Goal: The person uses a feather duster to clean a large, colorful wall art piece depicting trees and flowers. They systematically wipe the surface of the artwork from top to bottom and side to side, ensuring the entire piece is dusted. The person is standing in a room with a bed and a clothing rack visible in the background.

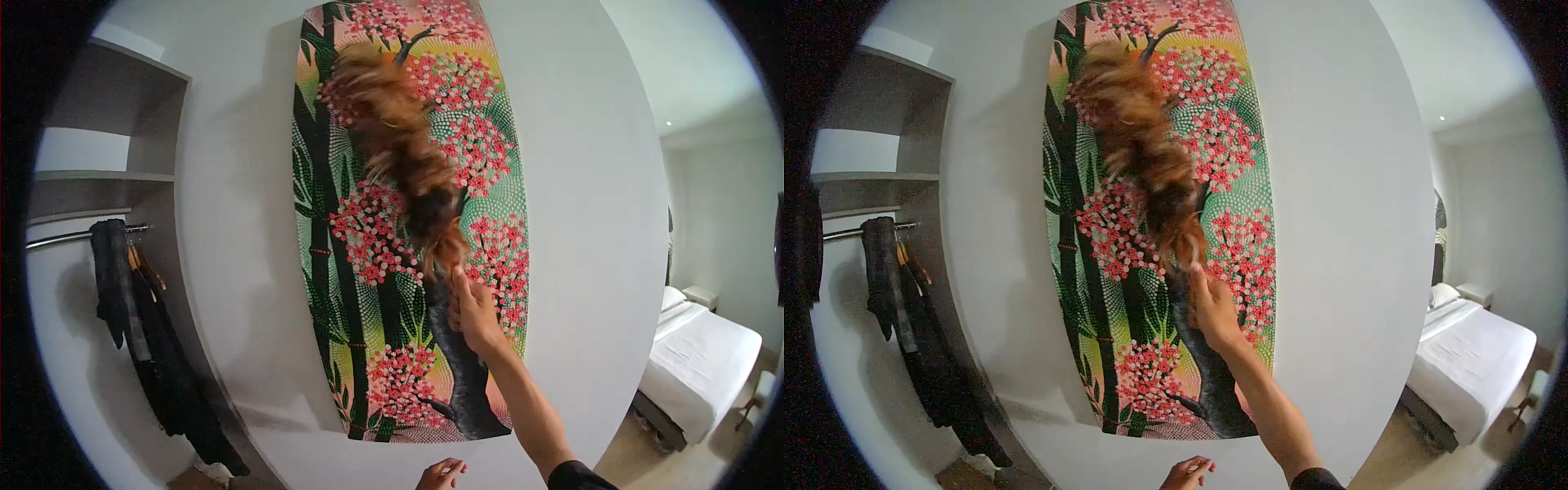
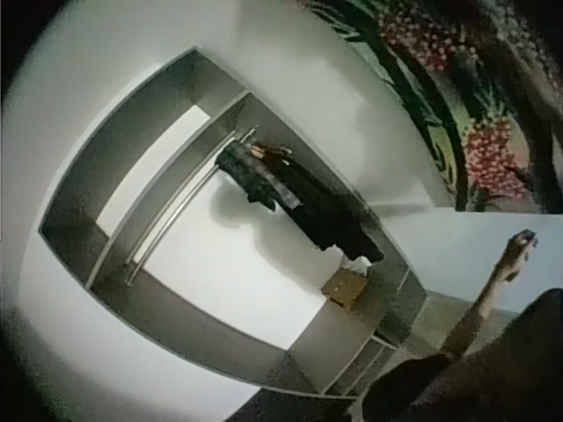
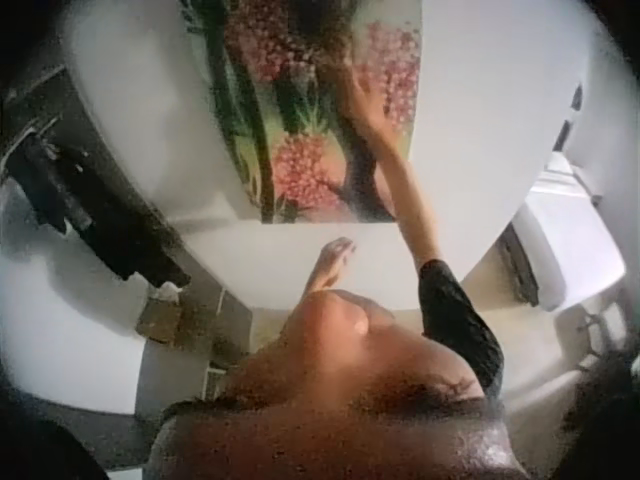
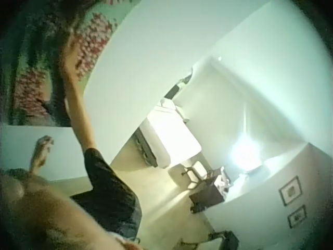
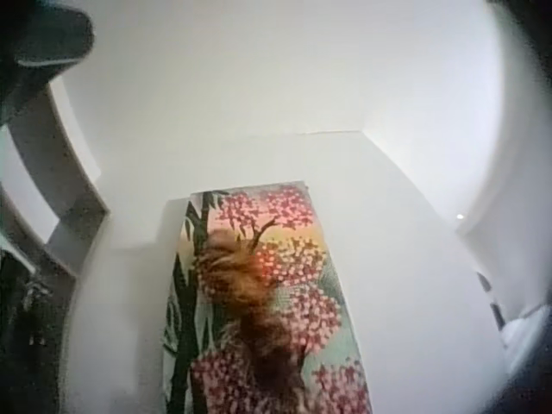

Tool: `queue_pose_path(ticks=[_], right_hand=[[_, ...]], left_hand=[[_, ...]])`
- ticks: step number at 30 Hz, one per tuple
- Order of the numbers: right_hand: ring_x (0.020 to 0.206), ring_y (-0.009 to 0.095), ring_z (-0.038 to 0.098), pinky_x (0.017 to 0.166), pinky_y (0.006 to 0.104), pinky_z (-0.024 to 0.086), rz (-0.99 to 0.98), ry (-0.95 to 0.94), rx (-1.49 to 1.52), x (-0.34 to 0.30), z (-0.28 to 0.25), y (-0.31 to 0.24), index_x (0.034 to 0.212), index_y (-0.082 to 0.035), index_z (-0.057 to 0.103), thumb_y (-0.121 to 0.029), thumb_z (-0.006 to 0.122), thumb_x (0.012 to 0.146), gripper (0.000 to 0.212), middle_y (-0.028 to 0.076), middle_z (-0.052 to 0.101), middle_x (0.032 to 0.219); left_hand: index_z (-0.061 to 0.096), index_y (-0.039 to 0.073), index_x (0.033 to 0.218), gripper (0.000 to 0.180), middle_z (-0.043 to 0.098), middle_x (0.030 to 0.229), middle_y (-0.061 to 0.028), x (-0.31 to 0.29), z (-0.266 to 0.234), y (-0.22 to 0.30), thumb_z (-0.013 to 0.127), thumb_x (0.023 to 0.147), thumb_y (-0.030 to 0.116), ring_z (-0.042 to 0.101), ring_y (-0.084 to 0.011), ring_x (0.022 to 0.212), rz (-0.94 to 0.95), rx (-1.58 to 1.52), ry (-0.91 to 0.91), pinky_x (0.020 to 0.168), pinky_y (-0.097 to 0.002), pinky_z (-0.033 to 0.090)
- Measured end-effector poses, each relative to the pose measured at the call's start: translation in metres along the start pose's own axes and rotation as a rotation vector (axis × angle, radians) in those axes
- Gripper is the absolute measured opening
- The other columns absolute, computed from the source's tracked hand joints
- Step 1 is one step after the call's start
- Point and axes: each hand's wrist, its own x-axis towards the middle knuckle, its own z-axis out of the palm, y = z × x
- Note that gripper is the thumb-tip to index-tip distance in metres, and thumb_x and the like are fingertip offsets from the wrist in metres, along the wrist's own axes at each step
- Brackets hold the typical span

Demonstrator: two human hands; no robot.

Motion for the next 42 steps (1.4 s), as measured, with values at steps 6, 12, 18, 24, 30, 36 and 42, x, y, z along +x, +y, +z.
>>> queue_pose_path(ticks=[6,12,18,24,30,36,42], right_hand=[[0.047,0.005,0.027,0.042,0.0264,0.025,-0.010,-0.157,-0.062,0.028,0.058,-0.015,0.077,-0.016,0.039,-0.054,0.044,0.108,0.049,-0.007,0.030,0.061],[0.043,0.008,0.037,0.042,0.0285,0.032,-0.198,-0.051,-0.087,0.082,0.054,-0.041,0.075,-0.011,0.048,-0.050,0.044,0.109,0.052,-0.004,0.038,0.055],[0.048,0.007,0.029,0.044,0.0276,0.025,-0.266,0.082,0.005,0.103,0.047,-0.078,0.073,-0.018,0.040,-0.056,0.049,0.105,0.050,-0.008,0.031,0.061],[0.050,0.006,0.027,0.045,0.0268,0.024,-0.306,0.120,-0.123,0.114,0.030,-0.086,0.075,-0.019,0.037,-0.054,0.047,0.106,0.048,-0.008,0.029,0.063],[0.049,0.006,0.026,0.044,0.0267,0.023,-0.166,-0.113,-0.152,0.111,0.060,-0.087,0.074,-0.018,0.036,-0.055,0.048,0.106,0.050,-0.009,0.027,0.062],[0.049,0.006,0.024,0.044,0.0277,0.022,-0.175,-0.010,0.063,0.107,0.103,-0.061,0.073,-0.017,0.038,-0.051,0.049,0.107,0.049,-0.008,0.026,0.062],[0.048,0.005,0.025,0.044,0.0267,0.024,-0.224,-0.028,-0.092,0.089,0.082,-0.037,0.073,-0.017,0.037,-0.053,0.046,0.107,0.051,-0.008,0.026,0.060]], left_hand=[[0.069,0.007,0.097,0.023,0.067,0.084,-0.0019,0.000,-0.012,-0.002,0.064,0.099,0.029,0.053,-0.0119,0.066,0.006,-0.102,0.081,0.061,-0.0302,0.045],[0.067,0.005,0.103,0.025,0.068,0.088,-0.0036,-0.002,-0.025,0.028,0.065,0.099,0.029,0.056,-0.0120,0.069,0.064,-0.005,0.009,0.061,-0.0281,0.045],[0.067,0.007,0.092,0.025,0.065,0.082,-0.0003,0.003,-0.041,0.004,0.064,0.099,0.031,0.053,-0.0120,0.064,0.096,-0.121,0.068,0.058,-0.0275,0.044],[0.067,0.010,0.090,0.026,0.062,0.079,0.0006,0.010,-0.025,0.007,0.061,0.100,0.034,0.050,-0.0110,0.063,0.074,0.018,0.073,0.059,-0.0280,0.042],[0.066,0.010,0.087,0.029,0.061,0.075,-0.0008,0.010,-0.021,0.001,0.059,0.100,0.034,0.050,-0.0113,0.062,0.087,0.072,0.043,0.058,-0.0296,0.043],[0.066,0.009,0.085,0.029,0.060,0.074,-0.0001,0.001,-0.024,0.006,0.060,0.100,0.033,0.049,-0.0115,0.061,0.077,0.002,0.072,0.057,-0.0293,0.043],[0.068,0.008,0.091,0.022,0.062,0.078,0.0019,-0.002,-0.025,0.001,0.063,0.099,0.028,0.049,-0.0097,0.061,-0.009,-0.135,0.080,0.057,-0.0272,0.041]])
